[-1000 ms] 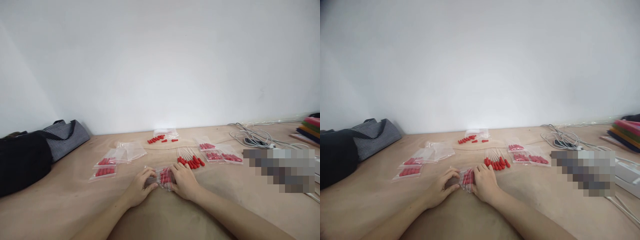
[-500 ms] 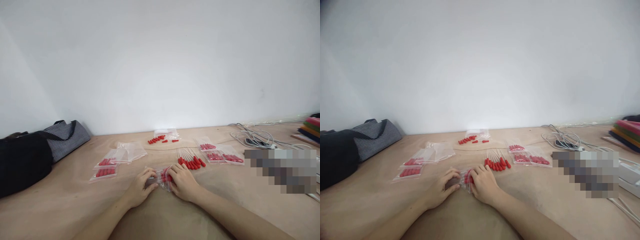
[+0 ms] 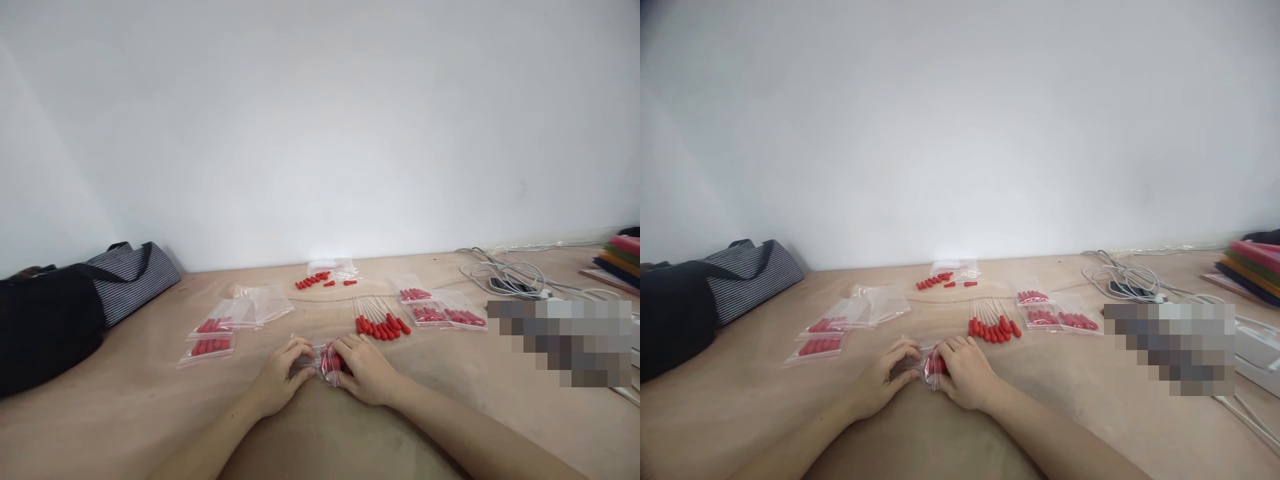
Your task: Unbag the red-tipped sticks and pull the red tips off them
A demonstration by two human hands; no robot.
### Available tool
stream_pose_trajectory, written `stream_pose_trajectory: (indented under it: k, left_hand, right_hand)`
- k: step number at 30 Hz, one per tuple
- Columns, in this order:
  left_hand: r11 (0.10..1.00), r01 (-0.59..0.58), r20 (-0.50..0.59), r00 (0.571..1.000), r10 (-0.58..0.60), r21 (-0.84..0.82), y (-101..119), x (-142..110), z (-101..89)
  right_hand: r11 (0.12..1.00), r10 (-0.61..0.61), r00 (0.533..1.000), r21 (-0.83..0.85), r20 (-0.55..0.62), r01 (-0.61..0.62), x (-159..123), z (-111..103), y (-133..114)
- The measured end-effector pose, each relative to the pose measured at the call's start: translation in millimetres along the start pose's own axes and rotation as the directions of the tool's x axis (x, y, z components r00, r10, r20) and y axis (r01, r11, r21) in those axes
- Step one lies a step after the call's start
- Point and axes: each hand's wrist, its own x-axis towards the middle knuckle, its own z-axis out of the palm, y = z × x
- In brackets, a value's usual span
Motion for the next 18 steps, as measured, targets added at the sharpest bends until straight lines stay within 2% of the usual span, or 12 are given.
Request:
stream_pose_trajectory:
  k: [5,10,18]
  left_hand:
    - [1.0,0.007,-0.006,1.0,-0.007,-0.002,0,0,-0.7]
    - [0.999,0.036,-0.021,0.999,-0.037,-0.02,-3,0,-0.7]
    - [0.996,0.084,-0.045,0.995,-0.084,-0.004,-8,1,0.2]
  right_hand:
    - [0.999,-0.024,0.993,0.033,-0.115,0.028,1,7,1]
    - [0.969,0.057,0.965,0.247,-0.255,0.009,-1,8,9]
    - [0.953,0.051,0.98,0.301,-0.19,0.009,-5,1,15]
